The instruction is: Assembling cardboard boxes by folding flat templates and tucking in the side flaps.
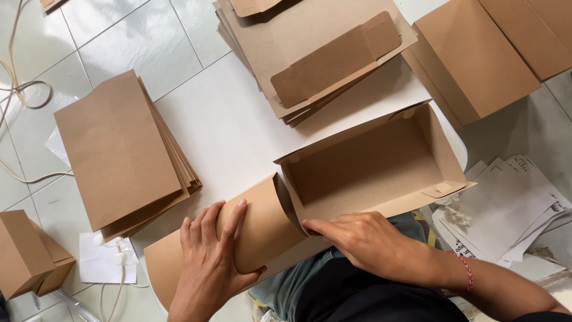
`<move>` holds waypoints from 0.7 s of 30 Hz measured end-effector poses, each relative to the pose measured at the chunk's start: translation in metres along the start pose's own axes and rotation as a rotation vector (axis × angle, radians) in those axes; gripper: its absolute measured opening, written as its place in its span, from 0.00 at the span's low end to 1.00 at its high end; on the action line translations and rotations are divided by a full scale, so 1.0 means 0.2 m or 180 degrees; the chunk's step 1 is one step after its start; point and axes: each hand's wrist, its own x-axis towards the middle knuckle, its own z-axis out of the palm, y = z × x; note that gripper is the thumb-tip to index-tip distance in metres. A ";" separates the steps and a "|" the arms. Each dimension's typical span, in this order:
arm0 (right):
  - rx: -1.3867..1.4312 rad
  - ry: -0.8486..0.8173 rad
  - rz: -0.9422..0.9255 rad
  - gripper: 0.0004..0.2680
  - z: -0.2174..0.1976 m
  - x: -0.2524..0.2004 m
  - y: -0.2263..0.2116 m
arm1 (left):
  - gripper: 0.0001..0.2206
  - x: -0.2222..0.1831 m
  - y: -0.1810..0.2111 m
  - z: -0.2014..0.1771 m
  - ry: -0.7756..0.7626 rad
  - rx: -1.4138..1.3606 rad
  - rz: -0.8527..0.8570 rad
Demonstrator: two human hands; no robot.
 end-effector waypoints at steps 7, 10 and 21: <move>0.0519 -0.0815 0.0114 0.19 -0.19 0.12 -0.06 | 0.65 -0.01 0.01 0.00 -0.0028 0.0014 -0.0028; 0.0713 -0.1367 0.0176 0.16 -0.24 0.14 -0.04 | 0.66 -0.01 0.02 0.00 -0.0011 0.0053 -0.0053; -0.0963 -0.1363 0.0227 0.17 -0.25 0.76 0.24 | 0.63 0.00 0.04 0.01 -0.0063 0.0113 -0.0150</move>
